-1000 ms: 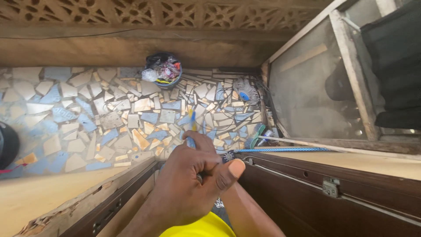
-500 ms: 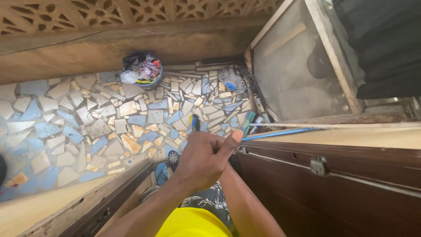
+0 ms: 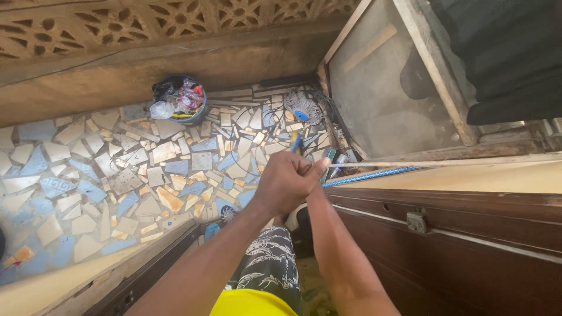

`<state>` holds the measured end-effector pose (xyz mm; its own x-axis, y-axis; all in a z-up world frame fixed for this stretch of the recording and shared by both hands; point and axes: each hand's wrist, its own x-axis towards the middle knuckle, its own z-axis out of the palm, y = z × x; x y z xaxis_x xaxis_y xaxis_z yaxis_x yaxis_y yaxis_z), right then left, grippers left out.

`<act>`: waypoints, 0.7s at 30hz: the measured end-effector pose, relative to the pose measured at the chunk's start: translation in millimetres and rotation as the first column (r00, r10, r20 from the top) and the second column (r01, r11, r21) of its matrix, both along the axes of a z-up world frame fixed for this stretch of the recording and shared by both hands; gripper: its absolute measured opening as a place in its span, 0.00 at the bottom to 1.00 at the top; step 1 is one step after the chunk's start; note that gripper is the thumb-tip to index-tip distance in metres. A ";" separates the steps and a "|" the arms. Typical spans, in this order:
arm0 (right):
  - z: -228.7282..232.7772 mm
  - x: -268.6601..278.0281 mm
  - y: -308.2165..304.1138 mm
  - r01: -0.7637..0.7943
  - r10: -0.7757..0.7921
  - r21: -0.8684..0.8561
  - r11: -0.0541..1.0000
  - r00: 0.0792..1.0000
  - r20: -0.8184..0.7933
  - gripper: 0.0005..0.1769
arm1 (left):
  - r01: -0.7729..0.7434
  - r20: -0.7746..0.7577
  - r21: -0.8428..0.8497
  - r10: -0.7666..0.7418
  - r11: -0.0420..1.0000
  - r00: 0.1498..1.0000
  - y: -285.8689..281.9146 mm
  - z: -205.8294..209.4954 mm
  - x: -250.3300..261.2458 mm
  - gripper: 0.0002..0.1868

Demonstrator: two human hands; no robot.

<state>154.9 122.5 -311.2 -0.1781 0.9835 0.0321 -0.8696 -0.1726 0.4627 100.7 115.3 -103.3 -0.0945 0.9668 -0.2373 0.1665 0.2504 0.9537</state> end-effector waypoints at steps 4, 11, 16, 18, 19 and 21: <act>105.8 23.9 16.6 -0.124 0.170 -0.118 0.985 0.775 0.609 0.38 | 0.035 -0.078 0.005 -0.035 0.999 0.996 4.2 36.8 21.2 0.37; 147.2 34.2 35.9 0.002 -0.080 0.397 0.918 0.981 0.179 0.39 | 0.064 -0.142 0.119 -0.047 0.991 0.989 41.7 98.9 28.5 0.37; -6.7 76.8 108.7 -0.647 -0.326 0.281 0.709 0.052 0.944 0.22 | -0.051 -0.055 0.014 0.052 0.999 0.997 62.9 45.4 17.1 0.37; -17.9 64.2 121.6 -0.735 -0.442 0.134 0.665 -0.243 0.863 0.22 | -0.117 0.041 0.019 0.116 0.993 0.992 61.4 28.3 13.9 0.37; -15.6 56.8 114.7 -0.688 -0.159 -0.021 0.725 -0.197 0.967 0.16 | -0.158 0.073 0.005 0.158 0.987 0.985 58.9 29.2 15.7 0.36; 26.0 11.0 86.7 -0.657 0.145 -0.195 0.728 -0.130 0.981 0.12 | -0.212 0.100 -0.016 0.212 0.977 0.972 58.0 35.9 17.5 0.35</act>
